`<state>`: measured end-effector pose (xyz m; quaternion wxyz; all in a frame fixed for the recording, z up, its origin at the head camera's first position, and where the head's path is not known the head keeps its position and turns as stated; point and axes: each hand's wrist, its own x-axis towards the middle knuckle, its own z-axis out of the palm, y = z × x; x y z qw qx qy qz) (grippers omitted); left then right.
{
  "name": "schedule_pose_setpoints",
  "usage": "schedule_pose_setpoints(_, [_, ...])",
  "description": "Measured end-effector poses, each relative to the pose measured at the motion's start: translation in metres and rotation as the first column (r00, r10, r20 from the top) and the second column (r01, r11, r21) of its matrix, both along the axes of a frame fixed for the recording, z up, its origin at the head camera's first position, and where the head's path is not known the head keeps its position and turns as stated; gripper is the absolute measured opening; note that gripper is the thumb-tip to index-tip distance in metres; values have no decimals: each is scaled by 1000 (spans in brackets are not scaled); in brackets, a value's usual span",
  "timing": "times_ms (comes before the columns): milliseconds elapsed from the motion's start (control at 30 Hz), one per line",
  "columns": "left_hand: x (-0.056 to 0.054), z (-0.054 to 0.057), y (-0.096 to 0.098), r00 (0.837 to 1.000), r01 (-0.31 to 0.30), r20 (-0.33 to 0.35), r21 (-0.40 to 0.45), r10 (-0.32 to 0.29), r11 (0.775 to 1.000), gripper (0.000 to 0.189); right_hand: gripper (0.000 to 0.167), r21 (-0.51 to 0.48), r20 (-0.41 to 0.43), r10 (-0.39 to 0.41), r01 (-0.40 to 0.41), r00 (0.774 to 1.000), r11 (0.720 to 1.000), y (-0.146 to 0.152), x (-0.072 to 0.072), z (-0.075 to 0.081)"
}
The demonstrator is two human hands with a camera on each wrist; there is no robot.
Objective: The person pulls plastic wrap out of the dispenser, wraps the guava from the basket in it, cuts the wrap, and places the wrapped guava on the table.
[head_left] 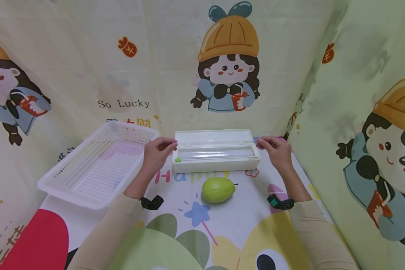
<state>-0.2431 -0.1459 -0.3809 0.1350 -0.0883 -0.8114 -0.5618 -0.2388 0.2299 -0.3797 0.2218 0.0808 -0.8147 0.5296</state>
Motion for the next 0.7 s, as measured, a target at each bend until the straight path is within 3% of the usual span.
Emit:
schedule_pose_setpoints(100, [8, 12, 3, 1000, 1, 0, -4, -1, 1000, 23, 20, -2, -20, -4, 4, 1000, 1000, 0, 0, 3])
schedule_pose_setpoints(400, [16, 23, 5, 999, -8, -34, -13, 7, 1000, 22, 22, -53, -34, 20, -22, 999, 998, 2, 3, 9])
schedule_pose_setpoints(567, [16, 24, 4, 999, -8, -53, -17, 7, 1000, 23, 22, -38, -23, -4, 3, 1000, 999, 0, 7, 15])
schedule_pose_setpoints(700, [10, 17, 1, 998, -5, -64, -12, 5, 1000, 24, 22, -18, -19, -29, 28, 999, 999, 1, 6, 16])
